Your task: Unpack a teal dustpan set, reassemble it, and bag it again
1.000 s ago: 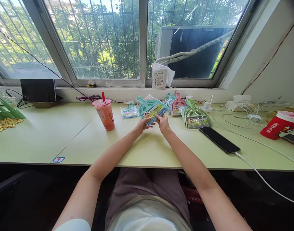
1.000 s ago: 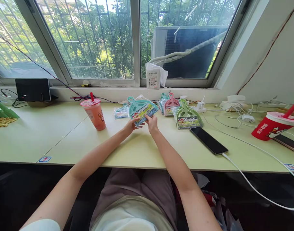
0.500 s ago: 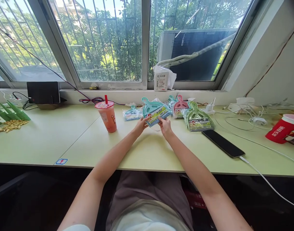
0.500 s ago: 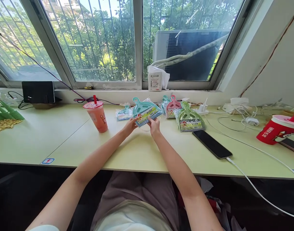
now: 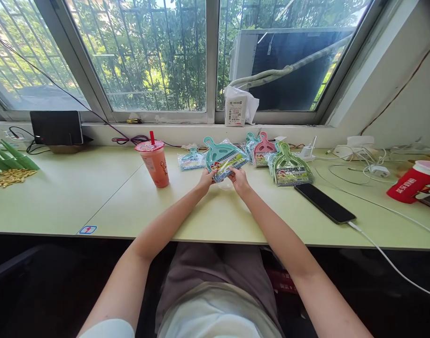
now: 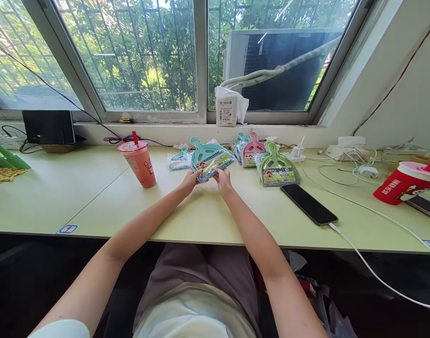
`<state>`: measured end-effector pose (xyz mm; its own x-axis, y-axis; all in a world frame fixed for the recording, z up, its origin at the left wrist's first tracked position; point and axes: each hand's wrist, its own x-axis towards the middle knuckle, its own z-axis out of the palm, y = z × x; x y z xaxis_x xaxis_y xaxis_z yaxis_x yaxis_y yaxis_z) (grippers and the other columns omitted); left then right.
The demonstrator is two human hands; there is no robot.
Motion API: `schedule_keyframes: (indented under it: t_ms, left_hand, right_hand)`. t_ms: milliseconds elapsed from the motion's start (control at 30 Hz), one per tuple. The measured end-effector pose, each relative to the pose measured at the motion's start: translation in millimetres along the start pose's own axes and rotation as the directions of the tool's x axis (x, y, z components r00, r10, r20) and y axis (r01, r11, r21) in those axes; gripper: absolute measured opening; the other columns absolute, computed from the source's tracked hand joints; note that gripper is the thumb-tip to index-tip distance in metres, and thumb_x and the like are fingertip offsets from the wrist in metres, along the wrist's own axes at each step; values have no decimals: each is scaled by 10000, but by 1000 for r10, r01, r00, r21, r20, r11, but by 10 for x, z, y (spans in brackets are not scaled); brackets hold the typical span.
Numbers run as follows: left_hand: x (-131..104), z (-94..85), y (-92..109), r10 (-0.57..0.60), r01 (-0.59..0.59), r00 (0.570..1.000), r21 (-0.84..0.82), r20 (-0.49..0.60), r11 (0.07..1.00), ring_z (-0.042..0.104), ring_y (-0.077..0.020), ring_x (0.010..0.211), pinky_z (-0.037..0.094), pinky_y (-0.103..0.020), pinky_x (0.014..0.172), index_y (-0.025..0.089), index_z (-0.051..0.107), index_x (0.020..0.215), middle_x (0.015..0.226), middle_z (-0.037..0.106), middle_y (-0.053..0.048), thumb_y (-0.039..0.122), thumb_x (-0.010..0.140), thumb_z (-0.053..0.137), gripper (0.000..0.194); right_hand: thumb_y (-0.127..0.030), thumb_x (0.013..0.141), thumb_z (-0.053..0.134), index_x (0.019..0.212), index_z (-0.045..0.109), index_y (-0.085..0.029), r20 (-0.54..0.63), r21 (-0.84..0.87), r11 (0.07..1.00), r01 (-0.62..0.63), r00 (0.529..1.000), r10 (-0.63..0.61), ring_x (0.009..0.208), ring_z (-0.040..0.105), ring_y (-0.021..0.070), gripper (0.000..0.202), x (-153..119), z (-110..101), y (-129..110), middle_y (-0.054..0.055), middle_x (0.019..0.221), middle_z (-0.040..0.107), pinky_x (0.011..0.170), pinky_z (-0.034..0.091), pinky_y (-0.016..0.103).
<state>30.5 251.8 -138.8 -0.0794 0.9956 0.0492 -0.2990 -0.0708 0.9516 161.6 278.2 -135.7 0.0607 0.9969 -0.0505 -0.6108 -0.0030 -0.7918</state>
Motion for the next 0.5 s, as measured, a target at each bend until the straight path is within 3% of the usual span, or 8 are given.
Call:
schedule_keyframes:
  t_ms: [100,200,333,500]
  left_hand:
    - [-5,3,-4,23,-25,999,30,44,999,664,-180,875,628,-438,784,200,498,1098,1223,645,-91,285,807,730,382]
    - [-20,17,2,49,-51,998,39,43,998,665,-196,914,629,-422,763,218,471,1110,1256,628,-94,329,809,739,418]
    - [-35,12,30,60,-62,997,51,42,997,688,-215,915,621,-432,770,226,466,1126,1219,638,-90,399,799,751,467]
    - [-39,-6,34,65,-70,995,70,75,995,710,-195,790,619,-429,755,217,444,1138,1152,664,-84,409,815,734,475]
  right_hand:
    - [-36,743,597,805,556,-208,-16,-17,1000,-13,1000,13,712,694,130,187,26,-24,-45,-30,700,673,799,636,303]
    - [-25,742,600,805,561,-208,39,-52,999,-12,999,14,682,685,118,197,61,-55,-102,-31,717,691,787,636,292]
    - [-19,725,604,847,586,-197,147,-90,996,9,989,5,735,708,144,217,93,-86,-159,-12,759,717,823,636,330]
    - [-7,726,577,876,598,-182,167,-103,995,-14,985,31,809,728,175,231,96,-106,-189,8,782,732,884,624,381]
